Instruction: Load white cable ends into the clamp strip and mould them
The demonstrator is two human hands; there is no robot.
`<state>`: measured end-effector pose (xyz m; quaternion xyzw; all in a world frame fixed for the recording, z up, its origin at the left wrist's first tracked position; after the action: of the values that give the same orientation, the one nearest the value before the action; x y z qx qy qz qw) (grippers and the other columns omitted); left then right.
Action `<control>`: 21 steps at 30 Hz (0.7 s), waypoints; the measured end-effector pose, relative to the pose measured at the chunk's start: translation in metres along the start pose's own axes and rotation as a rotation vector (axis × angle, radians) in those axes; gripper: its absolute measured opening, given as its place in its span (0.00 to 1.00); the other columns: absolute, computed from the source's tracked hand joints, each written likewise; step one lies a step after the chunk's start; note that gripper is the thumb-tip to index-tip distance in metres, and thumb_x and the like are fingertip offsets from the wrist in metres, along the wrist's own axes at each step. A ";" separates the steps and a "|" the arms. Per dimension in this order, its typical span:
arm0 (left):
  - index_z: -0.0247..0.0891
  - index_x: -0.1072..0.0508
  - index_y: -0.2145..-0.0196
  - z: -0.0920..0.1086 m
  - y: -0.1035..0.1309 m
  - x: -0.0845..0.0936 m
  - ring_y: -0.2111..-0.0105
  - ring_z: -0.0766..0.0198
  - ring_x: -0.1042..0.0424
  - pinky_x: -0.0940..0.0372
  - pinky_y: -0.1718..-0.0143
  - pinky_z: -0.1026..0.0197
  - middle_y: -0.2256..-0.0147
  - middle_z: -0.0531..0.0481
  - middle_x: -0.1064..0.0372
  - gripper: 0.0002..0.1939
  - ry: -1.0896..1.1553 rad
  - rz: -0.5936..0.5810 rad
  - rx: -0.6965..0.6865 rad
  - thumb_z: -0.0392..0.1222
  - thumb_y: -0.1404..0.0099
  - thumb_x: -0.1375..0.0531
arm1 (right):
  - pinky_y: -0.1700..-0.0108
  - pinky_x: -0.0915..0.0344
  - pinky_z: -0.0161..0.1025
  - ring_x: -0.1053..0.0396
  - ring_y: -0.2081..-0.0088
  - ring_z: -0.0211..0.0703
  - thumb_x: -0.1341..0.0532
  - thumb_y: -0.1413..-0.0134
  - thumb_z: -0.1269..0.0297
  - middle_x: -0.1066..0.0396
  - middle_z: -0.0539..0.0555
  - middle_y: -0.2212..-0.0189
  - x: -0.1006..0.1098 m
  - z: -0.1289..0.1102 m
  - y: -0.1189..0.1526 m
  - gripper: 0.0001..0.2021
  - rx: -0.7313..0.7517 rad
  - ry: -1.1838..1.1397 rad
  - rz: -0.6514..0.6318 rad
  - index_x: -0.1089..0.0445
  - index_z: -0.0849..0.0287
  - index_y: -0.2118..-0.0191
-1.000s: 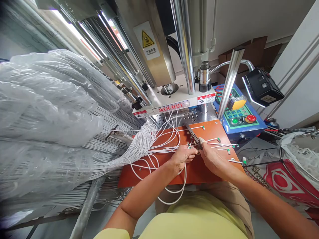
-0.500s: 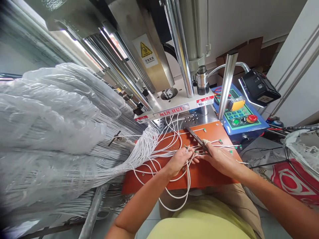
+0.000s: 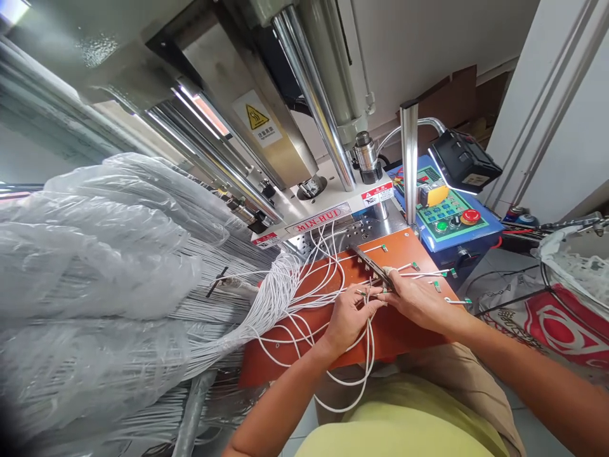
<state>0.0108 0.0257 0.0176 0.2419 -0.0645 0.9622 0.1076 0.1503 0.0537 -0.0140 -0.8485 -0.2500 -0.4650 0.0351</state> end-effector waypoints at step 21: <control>0.40 0.26 0.62 0.005 0.034 -0.038 0.60 0.58 0.31 0.31 0.60 0.57 0.62 0.49 0.28 0.03 -0.483 0.020 -0.134 0.38 0.35 0.37 | 0.73 0.51 0.37 0.40 0.76 0.39 0.49 0.37 0.45 0.33 0.50 0.73 -0.014 0.024 -0.012 0.17 0.018 -0.146 -0.006 0.40 0.54 0.60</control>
<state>0.0373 -0.0148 0.0013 0.4564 -0.1543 0.8711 0.0954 0.1575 0.0657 -0.0411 -0.8792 -0.2584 -0.3997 0.0229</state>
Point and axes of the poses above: each hand's wrist, its own y-axis away from the middle knuckle, its own x-axis out of the back of the hand, z = x × y, the point moved 7 cm from there along -y, towards the middle knuckle
